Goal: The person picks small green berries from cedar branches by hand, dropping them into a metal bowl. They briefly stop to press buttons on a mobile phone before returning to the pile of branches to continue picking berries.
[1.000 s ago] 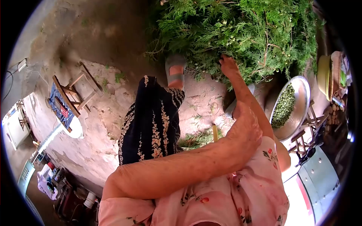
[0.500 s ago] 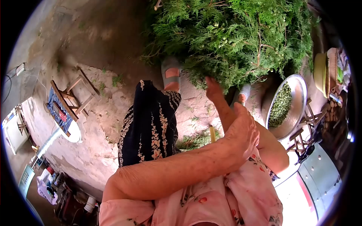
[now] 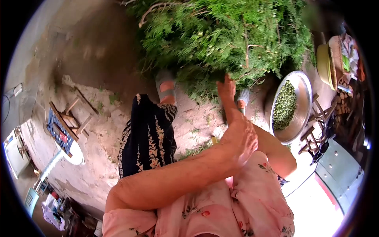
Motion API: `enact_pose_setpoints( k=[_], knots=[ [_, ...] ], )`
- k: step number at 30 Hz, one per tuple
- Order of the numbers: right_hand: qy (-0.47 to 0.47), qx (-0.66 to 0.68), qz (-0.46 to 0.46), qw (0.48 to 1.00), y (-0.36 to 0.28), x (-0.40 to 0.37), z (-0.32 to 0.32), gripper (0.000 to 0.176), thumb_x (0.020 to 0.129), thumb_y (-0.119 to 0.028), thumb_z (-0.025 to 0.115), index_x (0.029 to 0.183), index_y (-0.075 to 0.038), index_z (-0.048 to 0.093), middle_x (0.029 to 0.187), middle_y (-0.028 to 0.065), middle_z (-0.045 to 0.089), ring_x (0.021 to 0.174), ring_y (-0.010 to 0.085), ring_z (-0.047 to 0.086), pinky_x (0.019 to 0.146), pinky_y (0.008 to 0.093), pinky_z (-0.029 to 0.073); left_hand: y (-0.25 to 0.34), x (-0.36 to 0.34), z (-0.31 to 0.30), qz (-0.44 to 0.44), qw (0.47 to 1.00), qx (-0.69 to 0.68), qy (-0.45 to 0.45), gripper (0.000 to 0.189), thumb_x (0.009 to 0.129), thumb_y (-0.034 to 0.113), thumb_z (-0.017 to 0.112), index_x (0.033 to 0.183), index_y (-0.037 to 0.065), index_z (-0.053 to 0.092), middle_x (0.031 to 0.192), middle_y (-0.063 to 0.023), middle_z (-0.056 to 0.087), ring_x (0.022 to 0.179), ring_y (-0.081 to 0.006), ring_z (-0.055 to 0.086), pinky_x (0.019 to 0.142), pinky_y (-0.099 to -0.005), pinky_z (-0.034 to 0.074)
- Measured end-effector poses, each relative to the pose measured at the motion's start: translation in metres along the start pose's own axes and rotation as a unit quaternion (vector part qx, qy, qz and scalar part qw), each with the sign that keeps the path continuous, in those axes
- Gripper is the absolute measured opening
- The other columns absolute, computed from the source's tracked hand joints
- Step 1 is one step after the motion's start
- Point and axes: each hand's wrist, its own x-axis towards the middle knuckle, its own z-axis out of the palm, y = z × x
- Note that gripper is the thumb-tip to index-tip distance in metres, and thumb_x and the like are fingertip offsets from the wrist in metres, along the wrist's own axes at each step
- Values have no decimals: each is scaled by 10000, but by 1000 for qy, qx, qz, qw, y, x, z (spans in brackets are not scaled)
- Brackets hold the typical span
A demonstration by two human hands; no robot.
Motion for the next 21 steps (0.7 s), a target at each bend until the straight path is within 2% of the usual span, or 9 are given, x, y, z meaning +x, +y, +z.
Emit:
enact_pose_setpoints(
  k=[2,6,8,9,11,13,14,15,21],
  knots=[
    [-32,-22,8,999,-13,2,-11,490,734,-268,640,1163,-61,527,1005,238,572,991,389,512,855,447,401,-6,-2,1,37,998,-29,46,313,757,225,487,914,-15,611,872,-166,564,865,-277,526,757,-476,380],
    [90,150,-105,979,-32,-17,-59,341,766,-212,630,1043,-17,590,831,163,629,766,315,607,679,399,471,-10,-5,-11,29,997,26,72,356,766,224,497,994,-44,556,858,-176,554,864,-280,521,759,-436,383],
    [103,391,101,909,-28,-14,-70,250,823,-200,595,1002,-26,612,790,95,631,698,198,618,578,314,478,-12,-5,-14,-3,998,21,57,367,774,233,500,1017,-39,546,876,-160,561,874,-271,521,783,-412,387],
    [113,481,129,860,-46,-17,-103,221,869,-221,548,930,-20,615,753,64,610,598,118,576,501,242,455,-16,-11,-13,6,994,24,111,374,772,238,507,1022,-38,540,859,-139,567,866,-262,529,772,-399,393],
    [96,534,131,830,-52,-8,-133,250,882,-238,530,935,-6,606,761,66,613,604,123,583,506,239,462,-19,-12,-13,-2,982,59,181,393,748,223,552,1060,-14,521,877,-90,555,869,-222,528,736,-360,404],
    [21,620,148,770,-66,2,-156,326,896,-269,509,961,42,579,765,78,617,631,129,602,515,240,478,-23,-2,-23,-34,989,45,138,384,725,200,575,1047,-1,521,870,-81,547,857,-207,528,730,-348,404],
    [-40,619,149,770,-66,11,-157,315,884,-270,531,984,24,583,764,79,620,634,134,612,513,245,483,-25,2,-26,-66,993,18,91,380,701,177,597,1035,12,520,862,-71,539,845,-193,528,724,-335,403],
    [-61,581,133,800,-76,12,-164,287,876,-253,541,969,13,596,742,71,616,609,128,599,506,242,475,-29,0,-19,-56,974,-44,213,359,656,144,622,979,24,524,818,-52,541,804,-176,543,716,-312,409],
    [-73,495,63,864,-94,-1,-178,170,829,-154,561,854,0,630,660,41,586,528,95,516,486,233,427,-40,4,-13,-42,964,-9,261,216,632,115,645,784,66,500,712,-59,530,706,-213,563,632,-338,442]
  ],
)
